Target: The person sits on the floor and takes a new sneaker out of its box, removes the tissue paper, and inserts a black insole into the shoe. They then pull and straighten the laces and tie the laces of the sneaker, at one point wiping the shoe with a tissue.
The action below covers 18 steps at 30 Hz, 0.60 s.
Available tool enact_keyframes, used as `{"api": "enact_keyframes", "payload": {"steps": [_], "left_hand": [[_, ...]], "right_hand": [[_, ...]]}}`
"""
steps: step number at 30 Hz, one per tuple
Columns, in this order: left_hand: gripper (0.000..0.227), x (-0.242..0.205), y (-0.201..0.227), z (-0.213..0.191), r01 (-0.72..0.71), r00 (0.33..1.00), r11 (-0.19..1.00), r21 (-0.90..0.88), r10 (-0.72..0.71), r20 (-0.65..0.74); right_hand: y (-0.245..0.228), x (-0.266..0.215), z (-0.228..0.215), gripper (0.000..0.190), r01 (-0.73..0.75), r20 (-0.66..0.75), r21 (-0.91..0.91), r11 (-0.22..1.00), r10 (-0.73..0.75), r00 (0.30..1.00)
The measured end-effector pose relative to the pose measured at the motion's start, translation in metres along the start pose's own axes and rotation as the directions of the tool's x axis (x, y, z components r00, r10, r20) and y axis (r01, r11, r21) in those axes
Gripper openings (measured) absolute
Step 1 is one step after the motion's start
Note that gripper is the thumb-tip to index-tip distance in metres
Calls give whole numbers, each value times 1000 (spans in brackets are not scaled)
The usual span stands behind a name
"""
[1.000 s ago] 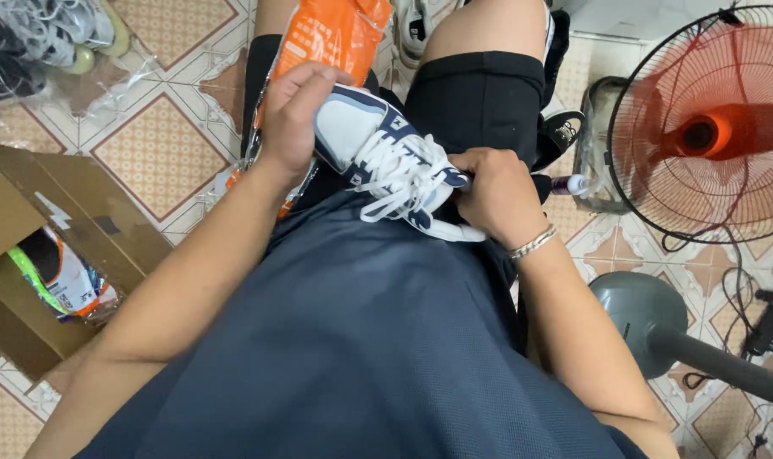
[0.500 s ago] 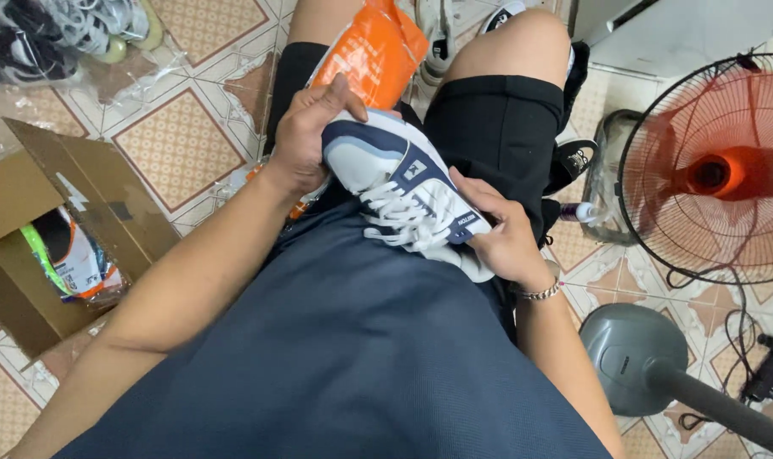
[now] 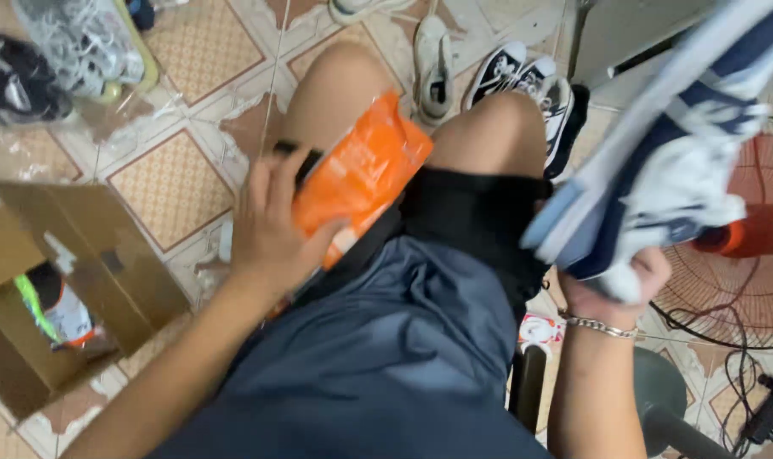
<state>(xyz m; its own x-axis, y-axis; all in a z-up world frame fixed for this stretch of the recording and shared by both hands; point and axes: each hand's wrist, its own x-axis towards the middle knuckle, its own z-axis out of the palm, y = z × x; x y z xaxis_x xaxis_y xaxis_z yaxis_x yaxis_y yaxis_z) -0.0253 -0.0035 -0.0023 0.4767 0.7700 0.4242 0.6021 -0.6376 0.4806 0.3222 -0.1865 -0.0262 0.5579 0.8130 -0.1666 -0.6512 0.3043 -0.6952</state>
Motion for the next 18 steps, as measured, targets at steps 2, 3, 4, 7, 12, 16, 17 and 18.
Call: {"api": "enact_keyframes", "payload": {"steps": [2,3,4,7,12,16,17,18], "left_hand": [[61,-3,-4,0,174,974,978,-114,-154,164],[50,-5,-6,2,360,896,914,-186,-284,340],[50,-7,-12,5,354,896,915,-195,-272,351],[38,-1,-27,11,380,869,891,-248,-251,427],[41,36,-61,29,800,599,321,-508,-361,715],[40,36,-97,45,863,504,281,-419,-455,734],[35,31,-103,46,892,451,280,-355,-490,746],[30,25,-108,43,918,392,274,-286,-534,749]], "right_hand": [[-13,32,6,55,-5,-98,40,999,9,995],[-21,47,7,55,-14,-187,82,997,29,982],[-23,67,-21,55,-2,-201,78,997,18,980],[-24,122,-81,46,33,-295,-24,999,-39,955],[25,209,-78,68,-143,-333,-613,777,-90,939],[122,270,-122,63,-312,-344,-693,650,81,935],[152,284,-140,60,-309,-287,-761,570,132,949],[187,297,-156,57,-298,-229,-820,488,198,953]]}}
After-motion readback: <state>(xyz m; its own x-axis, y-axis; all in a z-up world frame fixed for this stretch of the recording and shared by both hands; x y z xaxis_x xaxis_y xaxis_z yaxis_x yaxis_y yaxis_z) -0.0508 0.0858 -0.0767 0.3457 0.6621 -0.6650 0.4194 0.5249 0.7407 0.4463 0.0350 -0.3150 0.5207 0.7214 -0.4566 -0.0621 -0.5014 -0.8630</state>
